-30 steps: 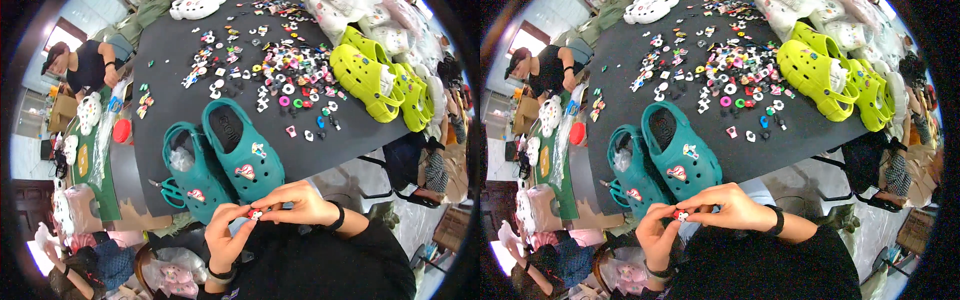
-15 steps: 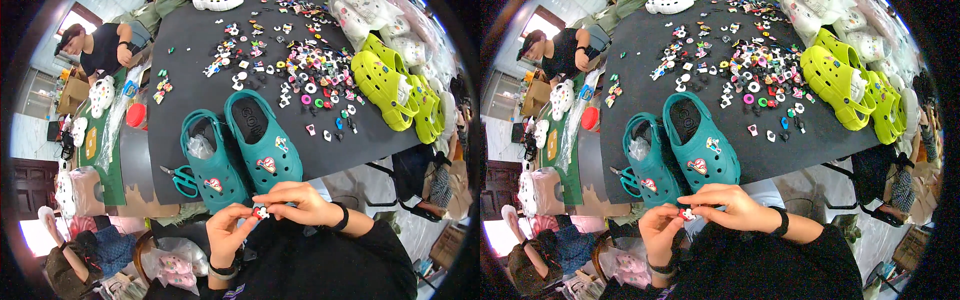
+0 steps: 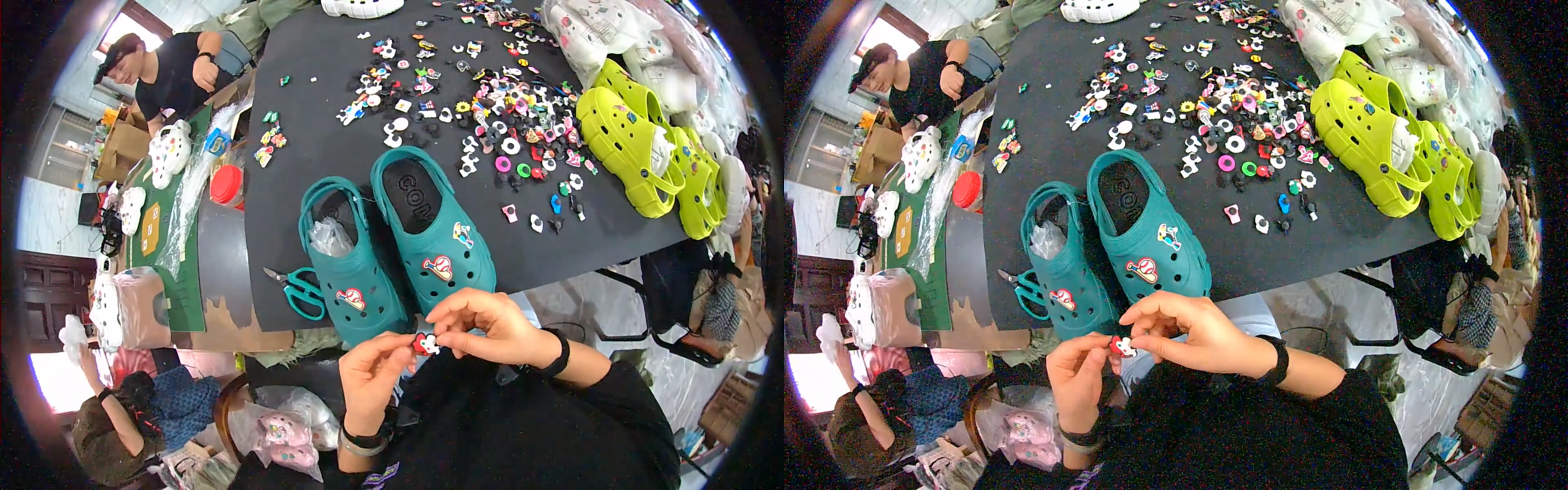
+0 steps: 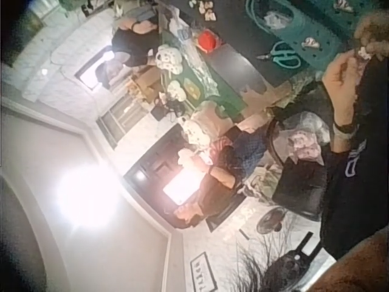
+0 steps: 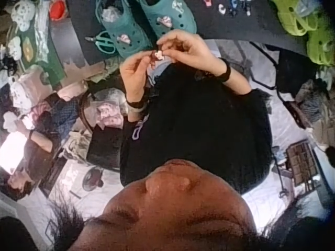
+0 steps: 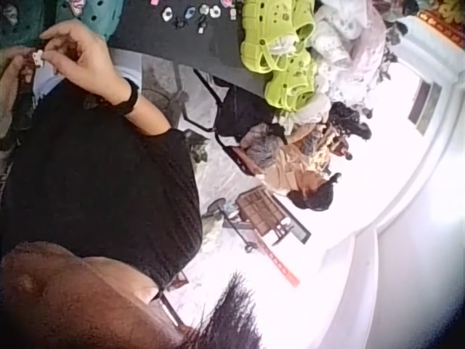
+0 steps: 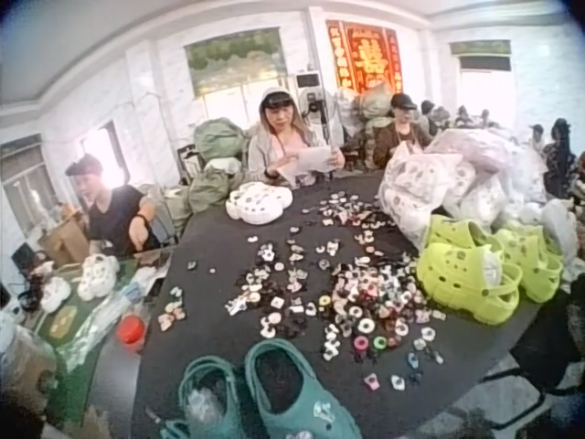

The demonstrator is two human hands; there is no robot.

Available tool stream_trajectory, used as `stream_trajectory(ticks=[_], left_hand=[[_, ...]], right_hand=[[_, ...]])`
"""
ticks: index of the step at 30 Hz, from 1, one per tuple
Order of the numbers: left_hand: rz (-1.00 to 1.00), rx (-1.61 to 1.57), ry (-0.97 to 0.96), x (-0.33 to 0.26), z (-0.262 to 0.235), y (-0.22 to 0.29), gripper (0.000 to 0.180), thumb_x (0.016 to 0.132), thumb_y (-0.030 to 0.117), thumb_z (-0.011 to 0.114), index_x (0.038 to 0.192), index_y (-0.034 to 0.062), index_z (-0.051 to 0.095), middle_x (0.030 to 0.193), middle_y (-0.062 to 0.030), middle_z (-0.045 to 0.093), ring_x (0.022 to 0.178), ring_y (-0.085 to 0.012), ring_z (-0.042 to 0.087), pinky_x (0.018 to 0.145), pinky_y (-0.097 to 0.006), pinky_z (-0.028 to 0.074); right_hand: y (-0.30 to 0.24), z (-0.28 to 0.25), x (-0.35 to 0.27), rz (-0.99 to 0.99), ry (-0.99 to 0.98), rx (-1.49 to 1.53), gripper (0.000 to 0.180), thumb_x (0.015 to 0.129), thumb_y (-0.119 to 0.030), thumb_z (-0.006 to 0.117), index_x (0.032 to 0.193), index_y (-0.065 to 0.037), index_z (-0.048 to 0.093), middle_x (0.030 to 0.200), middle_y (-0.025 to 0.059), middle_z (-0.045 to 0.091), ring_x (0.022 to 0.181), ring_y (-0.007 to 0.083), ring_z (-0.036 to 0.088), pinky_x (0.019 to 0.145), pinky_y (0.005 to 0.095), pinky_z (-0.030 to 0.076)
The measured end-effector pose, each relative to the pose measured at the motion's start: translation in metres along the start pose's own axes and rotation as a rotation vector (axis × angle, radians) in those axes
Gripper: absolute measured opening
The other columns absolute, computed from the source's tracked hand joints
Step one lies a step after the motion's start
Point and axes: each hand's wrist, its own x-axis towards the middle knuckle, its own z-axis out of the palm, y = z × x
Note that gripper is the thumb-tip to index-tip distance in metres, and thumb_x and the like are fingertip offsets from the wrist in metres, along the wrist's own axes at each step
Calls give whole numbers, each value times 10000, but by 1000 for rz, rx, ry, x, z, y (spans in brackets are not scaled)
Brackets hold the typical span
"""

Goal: Manually attaching decorative charms to rubber clogs.

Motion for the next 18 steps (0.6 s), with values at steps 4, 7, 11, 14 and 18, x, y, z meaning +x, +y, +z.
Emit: stream_trajectory(ticks=[4, 7, 11, 14, 18], left_hand=[[-30, 51, 7, -3, 0, -1, 168, 906, -24, 622, 1055, -89, 666, 927, -124, 671, 733, -125, 594, 644, -238, 475], [-33, 106, 19, -3, -1, -3, 176, 927, 13, 610, 1056, -91, 668, 920, -125, 675, 713, -136, 587, 648, -251, 473], [5, 83, -1, 0, 0, 0, 213, 961, 75, 580, 1045, -98, 672, 895, -129, 677, 719, -146, 586, 655, -266, 471], [14, 63, -19, 1, 0, -1, 258, 984, 121, 554, 1048, -99, 671, 891, -132, 674, 726, -153, 582, 659, -273, 469], [54, 65, -11, 1, 1, -2, 311, 999, 180, 537, 1067, -93, 669, 926, -138, 660, 738, -161, 577, 667, -276, 465]], right_hand=[[0, 0, 0, -14, -3, 8, 263, 919, -33, 643, 1173, -29, 573, 914, 53, 675, 728, 80, 636, 643, 228, 525], [0, -1, -1, -4, -5, -9, 262, 917, -24, 641, 1169, -26, 572, 912, 59, 676, 720, 85, 638, 633, 229, 527], [2, -2, -1, -7, -6, -7, 263, 914, -20, 641, 1168, -25, 572, 911, 64, 678, 712, 90, 642, 618, 231, 527], [3, -2, -1, -4, -2, 7, 254, 912, -30, 649, 1156, -22, 580, 916, 65, 681, 713, 87, 643, 625, 234, 530], [0, -2, -1, 7, -21, -70, 265, 903, -36, 660, 1157, -20, 587, 924, 66, 685, 715, 88, 646, 637, 241, 538]])
